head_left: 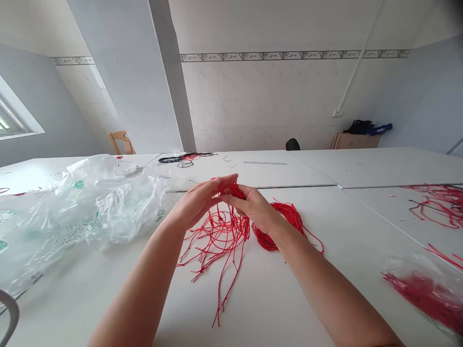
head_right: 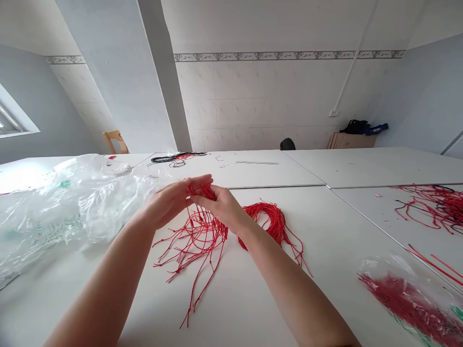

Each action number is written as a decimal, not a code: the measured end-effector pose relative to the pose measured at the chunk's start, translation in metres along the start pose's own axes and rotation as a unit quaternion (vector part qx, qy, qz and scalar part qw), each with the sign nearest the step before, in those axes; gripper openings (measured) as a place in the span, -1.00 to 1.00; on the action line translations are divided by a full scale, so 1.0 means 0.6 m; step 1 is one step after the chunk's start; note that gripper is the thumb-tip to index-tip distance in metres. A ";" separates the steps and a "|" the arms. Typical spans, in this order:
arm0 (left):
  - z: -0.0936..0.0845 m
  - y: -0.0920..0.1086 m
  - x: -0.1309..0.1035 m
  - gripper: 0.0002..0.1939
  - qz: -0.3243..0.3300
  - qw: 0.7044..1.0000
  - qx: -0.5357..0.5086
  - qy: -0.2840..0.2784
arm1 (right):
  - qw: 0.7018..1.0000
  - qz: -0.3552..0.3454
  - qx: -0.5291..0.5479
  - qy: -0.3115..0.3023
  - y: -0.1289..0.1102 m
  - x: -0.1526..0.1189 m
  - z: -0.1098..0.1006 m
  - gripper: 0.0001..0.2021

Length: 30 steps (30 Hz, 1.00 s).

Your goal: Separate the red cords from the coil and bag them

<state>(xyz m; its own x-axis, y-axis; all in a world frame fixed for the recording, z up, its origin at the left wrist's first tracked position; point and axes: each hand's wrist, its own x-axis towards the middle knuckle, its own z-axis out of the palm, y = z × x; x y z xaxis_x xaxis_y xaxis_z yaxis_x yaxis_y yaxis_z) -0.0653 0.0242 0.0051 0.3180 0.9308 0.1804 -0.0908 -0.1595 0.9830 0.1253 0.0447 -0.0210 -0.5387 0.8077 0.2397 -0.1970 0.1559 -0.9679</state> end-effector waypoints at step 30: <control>-0.007 0.034 -0.032 -0.57 -0.078 0.929 0.352 -0.083 | 0.991 0.059 -0.099 -0.066 -0.026 -0.015 -0.038 -0.65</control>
<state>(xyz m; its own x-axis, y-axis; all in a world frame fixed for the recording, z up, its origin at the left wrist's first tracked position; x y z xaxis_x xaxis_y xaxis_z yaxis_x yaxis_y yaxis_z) -0.0772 0.0046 0.0215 0.4213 0.9067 -0.0202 0.5899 -0.2570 0.7655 0.1520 0.0483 -0.0097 -0.6534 0.7477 0.1184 0.0322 0.1837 -0.9825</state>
